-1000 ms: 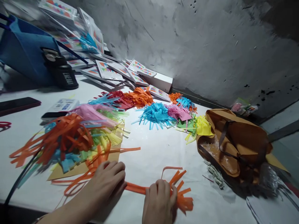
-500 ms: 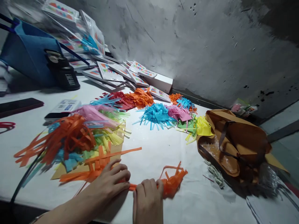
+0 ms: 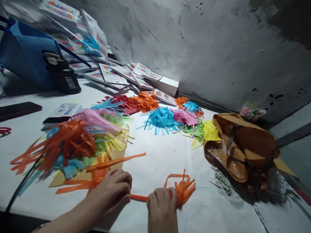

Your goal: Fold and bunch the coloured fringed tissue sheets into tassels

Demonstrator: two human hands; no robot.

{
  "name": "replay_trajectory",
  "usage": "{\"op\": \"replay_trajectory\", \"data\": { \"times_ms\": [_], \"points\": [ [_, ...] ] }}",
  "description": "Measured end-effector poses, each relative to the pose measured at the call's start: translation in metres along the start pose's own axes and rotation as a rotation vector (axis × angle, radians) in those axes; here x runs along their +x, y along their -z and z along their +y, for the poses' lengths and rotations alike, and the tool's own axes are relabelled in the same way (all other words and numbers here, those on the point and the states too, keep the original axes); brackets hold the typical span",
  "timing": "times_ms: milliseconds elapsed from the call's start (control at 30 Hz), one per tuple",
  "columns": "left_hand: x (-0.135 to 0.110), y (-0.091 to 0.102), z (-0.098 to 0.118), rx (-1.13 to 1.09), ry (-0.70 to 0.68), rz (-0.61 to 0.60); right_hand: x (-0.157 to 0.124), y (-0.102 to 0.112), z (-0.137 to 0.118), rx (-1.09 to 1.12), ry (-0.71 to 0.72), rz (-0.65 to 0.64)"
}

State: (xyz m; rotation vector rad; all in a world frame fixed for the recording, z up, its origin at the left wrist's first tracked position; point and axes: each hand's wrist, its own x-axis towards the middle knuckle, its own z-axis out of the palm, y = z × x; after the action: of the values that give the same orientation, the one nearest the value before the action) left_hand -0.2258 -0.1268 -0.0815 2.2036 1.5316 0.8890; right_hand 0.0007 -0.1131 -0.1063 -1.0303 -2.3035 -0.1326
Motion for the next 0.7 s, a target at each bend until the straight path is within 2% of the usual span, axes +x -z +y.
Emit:
{"op": "replay_trajectory", "data": {
  "times_ms": [133, 267, 367, 500, 567, 700],
  "points": [
    [0.009, 0.004, 0.015, 0.191, 0.041, -0.061, 0.005, -0.006, -0.006, -0.121, -0.088, -0.036],
    [0.017, 0.005, 0.026, 0.395, 0.104, -0.116, 0.012, -0.01, -0.011, -0.118, -0.151, 0.026],
    [0.016, -0.002, 0.021, 0.436, -0.015, -0.083, 0.012, -0.006, -0.008, 0.031, -0.187, 0.031],
    [0.011, -0.014, 0.009, 0.451, -0.271, -0.055, 0.01, 0.001, -0.006, 0.159, -0.049, 0.02],
    [0.012, -0.019, 0.008, 0.413, -0.261, -0.073, 0.012, 0.002, -0.009, 0.151, 0.01, 0.04],
    [0.018, -0.014, 0.014, 0.266, -0.102, -0.13, 0.024, -0.001, -0.016, 0.07, 0.052, 0.077]
  ]
}}
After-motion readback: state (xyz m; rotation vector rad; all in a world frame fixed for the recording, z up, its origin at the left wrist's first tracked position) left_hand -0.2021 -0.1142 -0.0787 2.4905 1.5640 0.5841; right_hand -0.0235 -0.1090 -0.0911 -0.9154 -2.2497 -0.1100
